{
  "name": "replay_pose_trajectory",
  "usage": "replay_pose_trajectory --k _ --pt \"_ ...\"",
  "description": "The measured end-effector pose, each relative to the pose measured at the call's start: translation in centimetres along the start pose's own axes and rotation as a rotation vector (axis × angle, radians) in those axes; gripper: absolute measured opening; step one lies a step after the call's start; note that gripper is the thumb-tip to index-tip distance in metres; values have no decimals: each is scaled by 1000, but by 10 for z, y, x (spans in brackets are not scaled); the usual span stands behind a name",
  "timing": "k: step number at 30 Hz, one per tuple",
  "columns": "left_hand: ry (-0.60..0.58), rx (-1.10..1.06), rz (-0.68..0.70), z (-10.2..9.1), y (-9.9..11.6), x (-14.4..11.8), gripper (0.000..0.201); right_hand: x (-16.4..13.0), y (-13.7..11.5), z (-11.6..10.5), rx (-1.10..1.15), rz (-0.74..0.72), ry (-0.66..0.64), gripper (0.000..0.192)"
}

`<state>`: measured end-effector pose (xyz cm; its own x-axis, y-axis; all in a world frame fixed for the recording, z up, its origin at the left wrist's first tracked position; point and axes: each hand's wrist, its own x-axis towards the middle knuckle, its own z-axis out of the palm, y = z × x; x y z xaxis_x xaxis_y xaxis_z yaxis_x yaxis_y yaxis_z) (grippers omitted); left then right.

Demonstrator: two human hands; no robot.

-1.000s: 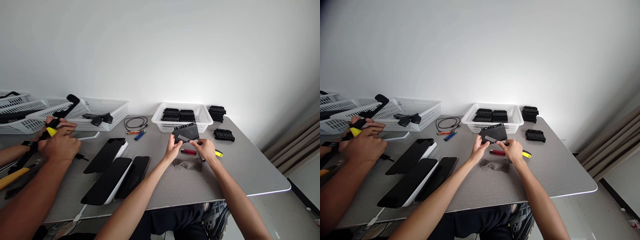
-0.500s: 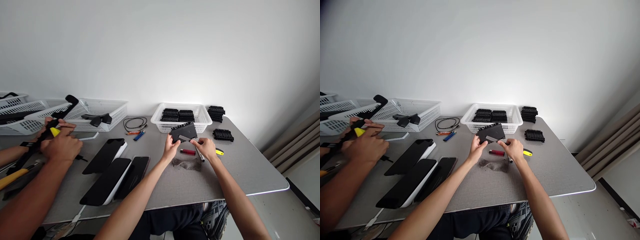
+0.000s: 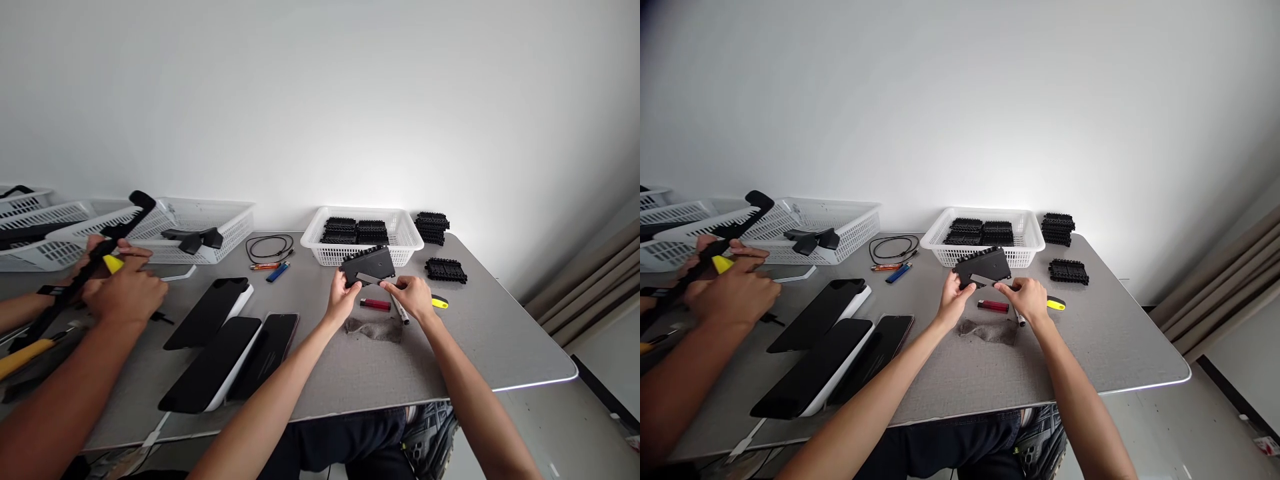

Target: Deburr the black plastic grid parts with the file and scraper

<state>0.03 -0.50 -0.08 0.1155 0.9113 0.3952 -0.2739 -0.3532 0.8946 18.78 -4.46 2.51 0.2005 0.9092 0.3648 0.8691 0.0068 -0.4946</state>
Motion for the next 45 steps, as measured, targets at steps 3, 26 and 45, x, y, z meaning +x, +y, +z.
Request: replay_pose_trajectory --k 3,26,45 --pt "-1 4 -7 1 0 0 55 0 0 -1 -14 -26 15 67" --pt "-10 49 7 -6 5 7 41 6 13 -5 -113 -104 119 71" --pt "91 91 39 -14 6 13 36 8 19 -7 -99 -116 118 73"
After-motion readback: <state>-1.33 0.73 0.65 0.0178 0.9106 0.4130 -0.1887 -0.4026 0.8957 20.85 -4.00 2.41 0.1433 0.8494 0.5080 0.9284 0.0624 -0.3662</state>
